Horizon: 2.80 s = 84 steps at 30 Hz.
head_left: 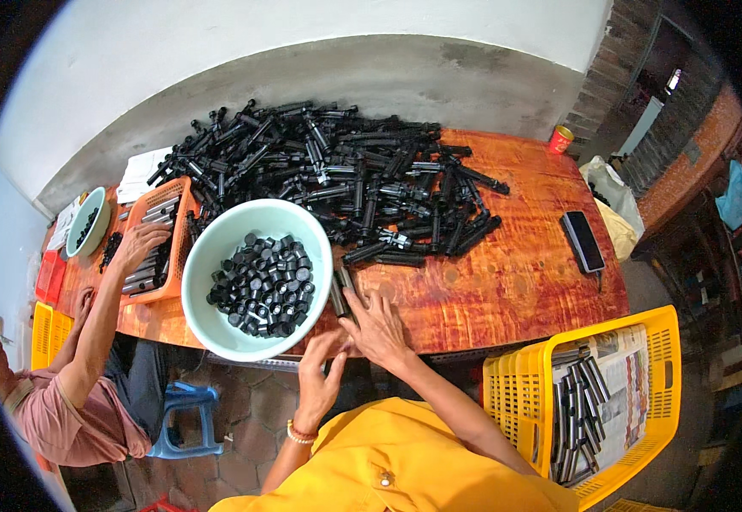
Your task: The person sits at a wooden table and assembles small black cylindrical parts. They pick up a metal rod and a black plastic cap, fit the cap onto the rod, and place the assembled unit on the table. The person repeats this process with multiple parts from a large pile on the table.
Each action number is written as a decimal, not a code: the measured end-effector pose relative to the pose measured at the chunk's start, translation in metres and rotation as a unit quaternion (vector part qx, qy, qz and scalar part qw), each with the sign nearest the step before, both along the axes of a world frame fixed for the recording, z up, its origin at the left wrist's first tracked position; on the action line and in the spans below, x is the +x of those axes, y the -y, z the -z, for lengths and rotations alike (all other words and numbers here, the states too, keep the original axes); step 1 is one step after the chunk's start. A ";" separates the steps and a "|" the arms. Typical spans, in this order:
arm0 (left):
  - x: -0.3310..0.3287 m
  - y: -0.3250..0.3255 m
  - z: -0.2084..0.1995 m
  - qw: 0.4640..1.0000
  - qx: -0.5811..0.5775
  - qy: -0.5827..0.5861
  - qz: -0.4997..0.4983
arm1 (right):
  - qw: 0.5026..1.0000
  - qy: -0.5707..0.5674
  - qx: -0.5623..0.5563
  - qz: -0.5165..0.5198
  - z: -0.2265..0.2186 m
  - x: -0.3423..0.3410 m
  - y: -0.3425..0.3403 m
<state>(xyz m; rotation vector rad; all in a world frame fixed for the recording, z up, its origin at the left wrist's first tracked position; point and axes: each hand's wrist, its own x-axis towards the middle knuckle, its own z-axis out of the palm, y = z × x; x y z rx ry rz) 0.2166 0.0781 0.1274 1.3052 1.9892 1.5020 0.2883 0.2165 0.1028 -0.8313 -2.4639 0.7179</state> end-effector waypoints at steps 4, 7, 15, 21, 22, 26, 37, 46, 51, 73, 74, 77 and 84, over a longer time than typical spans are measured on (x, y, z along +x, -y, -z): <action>0.003 -0.039 0.023 0.976 -0.093 -0.197 -0.006 | 0.992 -0.081 0.065 0.066 -0.009 0.010 -0.036; 0.003 -0.059 0.038 0.960 -0.133 -0.247 -0.004 | 0.976 -0.032 0.199 0.085 -0.009 0.000 -0.080; 0.004 -0.075 0.041 0.972 -0.133 -0.185 0.056 | 0.964 0.076 0.251 0.039 0.014 -0.014 -0.130; 0.015 -0.082 0.049 0.942 -0.113 -0.307 0.069 | 0.961 0.066 0.253 0.094 0.023 0.011 -0.165; 0.015 -0.085 0.051 0.935 -0.111 -0.331 0.069 | 0.960 0.065 0.258 0.094 0.023 0.013 -0.171; 0.018 -0.091 0.046 0.941 -0.112 -0.311 0.070 | 0.962 0.064 0.253 0.083 0.029 0.017 -0.197; 0.020 -0.083 0.042 0.946 -0.123 -0.297 0.044 | 0.937 -0.105 0.162 0.291 0.011 0.071 -0.131; 0.013 -0.079 0.046 0.982 -0.095 -0.159 0.041 | 0.990 -0.076 -0.069 0.094 -0.001 0.058 -0.029; 0.006 -0.080 0.052 0.996 -0.023 -0.090 -0.003 | 0.997 -0.007 -0.032 0.066 0.002 0.042 -0.005; 0.007 -0.101 0.041 0.989 -0.086 -0.099 -0.071 | 0.942 -0.182 -0.233 0.159 0.024 0.082 -0.042; 0.007 -0.096 0.042 0.990 -0.079 -0.094 -0.069 | 0.940 -0.180 -0.242 0.159 0.024 0.082 -0.041; 0.010 -0.081 0.043 0.991 -0.078 -0.078 -0.071 | 0.942 -0.183 -0.231 0.158 0.026 0.083 -0.041; 0.001 -0.051 0.040 0.986 -0.047 -0.158 0.003 | 0.949 -0.180 -0.198 0.168 0.027 0.090 -0.050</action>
